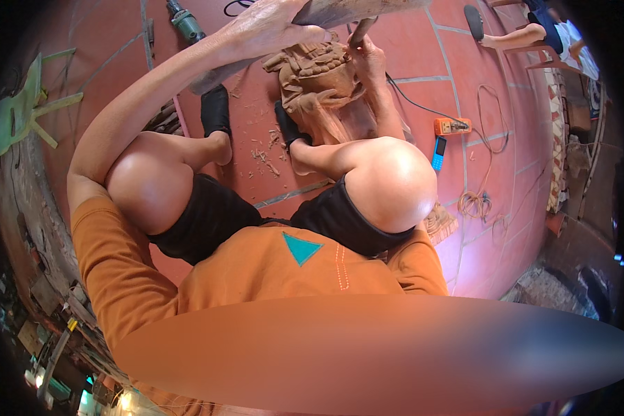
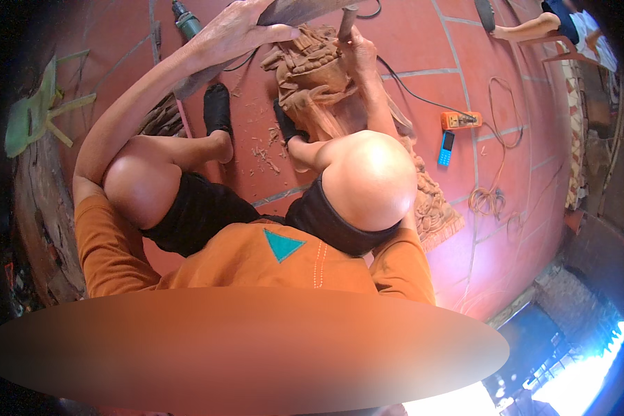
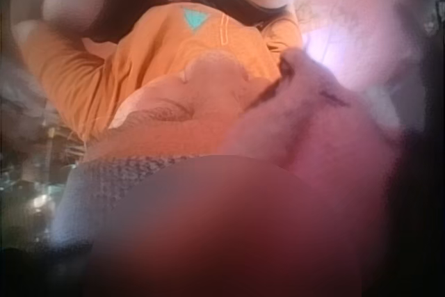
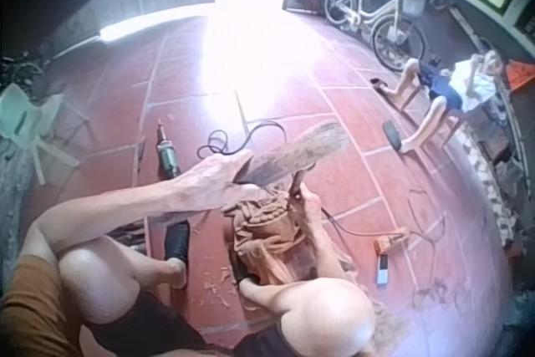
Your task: The person sits on the floor and carves a wooden sculpture using a chisel and mallet. They repeatedly strike the chisel to shape the wood, occasionally pausing to select a different chisel from a nearby pink tray.
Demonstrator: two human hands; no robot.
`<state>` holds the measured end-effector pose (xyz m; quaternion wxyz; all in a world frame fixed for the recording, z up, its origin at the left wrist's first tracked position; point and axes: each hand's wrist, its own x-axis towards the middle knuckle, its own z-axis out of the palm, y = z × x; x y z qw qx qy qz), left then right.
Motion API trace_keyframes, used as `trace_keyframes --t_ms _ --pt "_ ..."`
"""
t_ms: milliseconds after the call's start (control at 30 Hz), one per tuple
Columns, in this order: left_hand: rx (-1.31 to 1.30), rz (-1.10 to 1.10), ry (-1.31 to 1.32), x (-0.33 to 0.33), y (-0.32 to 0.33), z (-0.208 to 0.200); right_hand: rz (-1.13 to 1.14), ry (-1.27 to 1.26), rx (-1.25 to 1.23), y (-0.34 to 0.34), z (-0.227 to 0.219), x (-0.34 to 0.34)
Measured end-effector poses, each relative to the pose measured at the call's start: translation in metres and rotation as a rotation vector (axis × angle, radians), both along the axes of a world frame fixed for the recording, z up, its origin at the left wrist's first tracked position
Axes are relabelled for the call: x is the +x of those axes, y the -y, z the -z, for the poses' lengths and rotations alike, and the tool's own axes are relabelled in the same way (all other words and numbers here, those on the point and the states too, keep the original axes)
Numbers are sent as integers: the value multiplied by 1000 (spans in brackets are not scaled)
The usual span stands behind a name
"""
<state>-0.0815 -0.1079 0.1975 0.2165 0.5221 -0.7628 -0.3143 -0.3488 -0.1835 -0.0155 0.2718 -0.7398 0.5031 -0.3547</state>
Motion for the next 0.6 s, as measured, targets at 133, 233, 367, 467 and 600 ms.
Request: trace_keyframes --t_ms 133,233,367,467,600 --pt "-51 33 248 -4 5 11 22 -66 -61 -5 1 6" --pt "134 34 254 2 11 11 59 -81 -48 -5 -2 10" --pt "23 -76 -104 6 6 22 48 -11 -69 -9 -8 8" --pt "-622 3 -123 -4 13 43 48 -44 -39 -11 -9 6" --pt "2 49 177 5 15 57 51 1 -57 -10 0 4"
